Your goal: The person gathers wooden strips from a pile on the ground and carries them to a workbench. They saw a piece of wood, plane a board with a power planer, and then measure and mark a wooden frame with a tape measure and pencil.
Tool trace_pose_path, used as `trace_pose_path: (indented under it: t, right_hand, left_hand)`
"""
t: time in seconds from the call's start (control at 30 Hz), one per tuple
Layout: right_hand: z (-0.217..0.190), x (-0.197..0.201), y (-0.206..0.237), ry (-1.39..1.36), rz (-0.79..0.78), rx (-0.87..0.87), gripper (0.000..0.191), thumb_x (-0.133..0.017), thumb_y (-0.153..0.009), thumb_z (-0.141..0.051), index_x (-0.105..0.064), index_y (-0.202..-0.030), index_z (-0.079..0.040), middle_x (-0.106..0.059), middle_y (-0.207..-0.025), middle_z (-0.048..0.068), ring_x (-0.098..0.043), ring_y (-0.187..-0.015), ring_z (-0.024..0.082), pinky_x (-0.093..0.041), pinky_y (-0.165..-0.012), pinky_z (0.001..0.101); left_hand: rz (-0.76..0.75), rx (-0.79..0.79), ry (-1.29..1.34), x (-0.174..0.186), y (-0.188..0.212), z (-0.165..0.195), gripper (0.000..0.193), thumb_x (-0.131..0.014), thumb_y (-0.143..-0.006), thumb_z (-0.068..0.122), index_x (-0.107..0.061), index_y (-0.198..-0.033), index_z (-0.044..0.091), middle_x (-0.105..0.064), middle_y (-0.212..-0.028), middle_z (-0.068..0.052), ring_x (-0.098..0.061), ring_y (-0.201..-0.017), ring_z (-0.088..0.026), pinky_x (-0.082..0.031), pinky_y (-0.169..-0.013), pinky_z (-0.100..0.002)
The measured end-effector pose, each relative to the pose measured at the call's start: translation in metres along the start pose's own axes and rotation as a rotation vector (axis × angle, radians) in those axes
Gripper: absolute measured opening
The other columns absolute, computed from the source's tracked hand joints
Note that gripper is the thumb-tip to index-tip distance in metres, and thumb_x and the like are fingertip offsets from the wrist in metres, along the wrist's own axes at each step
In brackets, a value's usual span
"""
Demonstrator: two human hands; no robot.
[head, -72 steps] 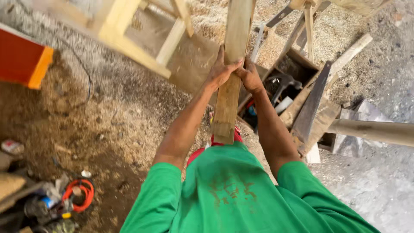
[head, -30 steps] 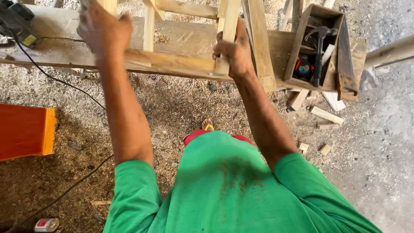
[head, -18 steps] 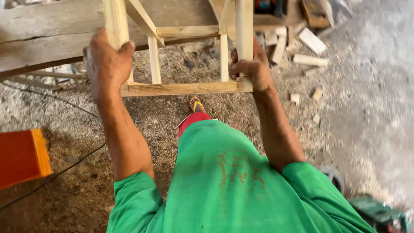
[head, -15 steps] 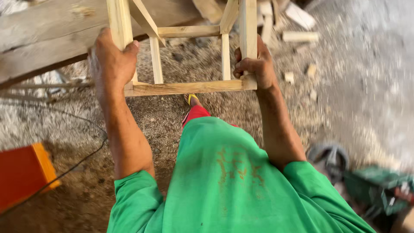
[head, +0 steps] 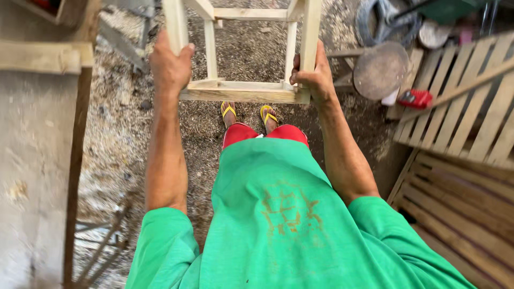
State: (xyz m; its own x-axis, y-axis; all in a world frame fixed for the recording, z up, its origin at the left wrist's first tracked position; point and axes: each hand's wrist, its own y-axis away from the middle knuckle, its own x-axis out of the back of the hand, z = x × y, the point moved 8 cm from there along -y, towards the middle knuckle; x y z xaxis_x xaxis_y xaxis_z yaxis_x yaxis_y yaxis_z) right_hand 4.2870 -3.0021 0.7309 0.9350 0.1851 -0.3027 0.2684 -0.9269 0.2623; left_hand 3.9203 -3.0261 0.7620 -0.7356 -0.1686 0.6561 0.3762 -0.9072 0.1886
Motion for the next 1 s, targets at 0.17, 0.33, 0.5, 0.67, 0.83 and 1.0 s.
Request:
trace_pose_path:
  t: [0.17, 0.33, 0.5, 0.67, 0.83, 1.0]
  right_hand:
    - [0.083, 0.097, -0.008, 0.074, 0.231, -0.131, 0.067, -0.065, -0.062, 0.008, -0.047, -0.125, -0.006, -0.061, -0.103, 0.007, -0.067, -0.087, 0.017, -0.059, -0.078, 0.0308]
    - [0.192, 0.153, -0.044, 0.069, 0.497, -0.182, 0.073, -0.059, -0.06, 0.013, -0.046, -0.13, -0.004, -0.057, -0.101, 0.007, -0.065, -0.081, 0.015, -0.061, -0.072, 0.032]
    - [0.297, 0.18, -0.076, 0.066, 0.604, -0.239, 0.075, -0.055, -0.062, 0.013, -0.05, -0.134, -0.006, -0.06, -0.099, 0.007, -0.065, -0.08, 0.014, -0.056, -0.068, 0.0296]
    - [0.386, 0.201, -0.116, 0.133, 0.588, -0.265, 0.057, -0.054, -0.066, 0.01, -0.054, -0.122, 0.001, -0.061, -0.101, 0.007, -0.066, -0.083, 0.017, -0.057, -0.068, 0.03]
    - [0.454, 0.21, -0.147, 0.101, 0.599, -0.307, 0.056, -0.056, -0.066, 0.009, -0.054, -0.12, -0.003, -0.062, -0.099, 0.006, -0.066, -0.082, 0.016, -0.056, -0.067, 0.0293]
    - [0.485, 0.214, -0.147, 0.176, 0.624, -0.326, 0.054, -0.058, -0.069, 0.008, -0.052, -0.12, -0.004, -0.064, -0.098, 0.007, -0.067, -0.084, 0.017, -0.059, -0.076, 0.0304]
  left_hand:
    - [-0.147, -0.111, 0.038, -0.147, -0.059, -0.021, 0.043, -0.068, -0.094, 0.015, -0.052, -0.13, -0.004, -0.07, -0.112, -0.029, -0.077, -0.093, -0.036, -0.066, -0.079, -0.043]
    - [-0.123, -0.266, -0.01, -0.251, -0.096, -0.083, 0.055, -0.07, -0.093, 0.014, -0.048, -0.138, -0.008, -0.074, -0.107, -0.028, -0.077, -0.094, -0.037, -0.062, -0.088, -0.045]
    - [-0.195, -0.171, -0.101, -0.327, -0.129, -0.173, 0.055, -0.068, -0.097, 0.018, -0.046, -0.142, -0.005, -0.075, -0.106, -0.025, -0.077, -0.094, -0.035, -0.062, -0.09, -0.044]
    - [-0.165, -0.113, -0.006, -0.376, -0.151, -0.246, 0.054, -0.064, -0.096, 0.016, -0.047, -0.144, -0.002, -0.076, -0.108, -0.023, -0.077, -0.093, -0.035, -0.062, -0.085, -0.045]
    - [-0.152, -0.07, -0.031, -0.411, -0.176, -0.306, 0.055, -0.066, -0.098, 0.018, -0.045, -0.145, 0.001, -0.075, -0.111, -0.022, -0.077, -0.099, -0.035, -0.061, -0.091, -0.045]
    - [-0.116, -0.106, -0.062, -0.419, -0.174, -0.329, 0.053, -0.066, -0.096, 0.014, -0.044, -0.143, 0.007, -0.068, -0.117, -0.024, -0.071, -0.104, -0.038, -0.056, -0.091, -0.049]
